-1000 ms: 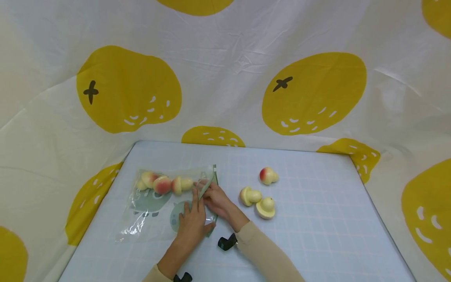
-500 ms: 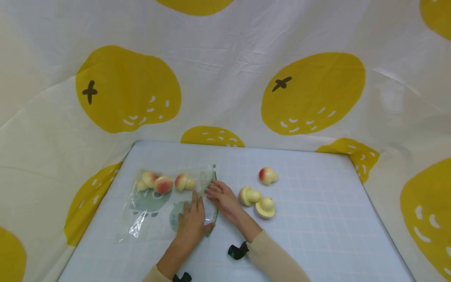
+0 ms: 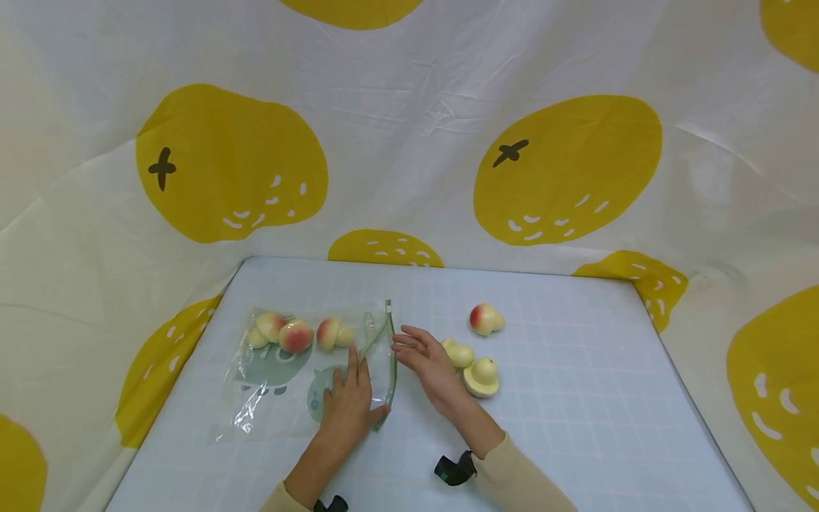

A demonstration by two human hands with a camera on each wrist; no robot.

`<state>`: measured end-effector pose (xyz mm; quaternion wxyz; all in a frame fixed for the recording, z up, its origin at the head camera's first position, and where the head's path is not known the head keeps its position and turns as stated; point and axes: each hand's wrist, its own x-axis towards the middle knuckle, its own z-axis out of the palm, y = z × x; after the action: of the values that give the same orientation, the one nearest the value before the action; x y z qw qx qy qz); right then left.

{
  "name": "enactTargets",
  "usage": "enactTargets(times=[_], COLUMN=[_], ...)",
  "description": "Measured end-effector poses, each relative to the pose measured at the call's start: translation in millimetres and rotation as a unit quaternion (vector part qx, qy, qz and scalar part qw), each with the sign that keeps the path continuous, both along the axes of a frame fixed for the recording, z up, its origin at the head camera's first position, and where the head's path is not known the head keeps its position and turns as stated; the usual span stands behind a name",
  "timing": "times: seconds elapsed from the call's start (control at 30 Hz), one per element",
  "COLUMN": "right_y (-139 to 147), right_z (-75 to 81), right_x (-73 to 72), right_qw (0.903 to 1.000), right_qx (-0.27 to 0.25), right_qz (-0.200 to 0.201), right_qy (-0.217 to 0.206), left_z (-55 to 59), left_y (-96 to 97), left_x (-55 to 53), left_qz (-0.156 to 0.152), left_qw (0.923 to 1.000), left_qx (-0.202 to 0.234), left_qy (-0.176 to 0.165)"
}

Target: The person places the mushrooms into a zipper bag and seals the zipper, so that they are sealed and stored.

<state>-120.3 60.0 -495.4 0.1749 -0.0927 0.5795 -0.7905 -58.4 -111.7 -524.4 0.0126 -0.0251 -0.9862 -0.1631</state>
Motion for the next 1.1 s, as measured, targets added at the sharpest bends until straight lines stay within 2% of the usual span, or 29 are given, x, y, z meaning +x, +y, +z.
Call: enactTargets(times=[0.27, 0.57, 0.77, 1.1], right_y=[23.2, 51.4, 71.5, 107.2], right_z=[24.2, 40.6, 43.2, 42.5], right_x=[11.0, 17.0, 18.1, 20.5], right_qw=[0.9991, 0.9950, 0.9903, 0.9760], right_qx=[0.029, 0.052, 0.070, 0.125], right_qz=[-0.013, -0.031, -0.052, -0.076], right_qy=[0.030, 0.079, 0.108, 0.161], left_z=[-0.8, -0.1, -0.3, -1.3], left_y=[1.0, 0.9, -1.5, -2.6], left_x=[-0.8, -0.3, 1.1, 1.0], left_qz=[0.009, 0.008, 0.001, -0.006], left_qw=[0.9999, 0.9998, 1.0000, 0.9999], left_qx=[-0.001, -0.010, 0.002, 0.006], left_qy=[-0.010, -0.012, 0.003, 0.008])
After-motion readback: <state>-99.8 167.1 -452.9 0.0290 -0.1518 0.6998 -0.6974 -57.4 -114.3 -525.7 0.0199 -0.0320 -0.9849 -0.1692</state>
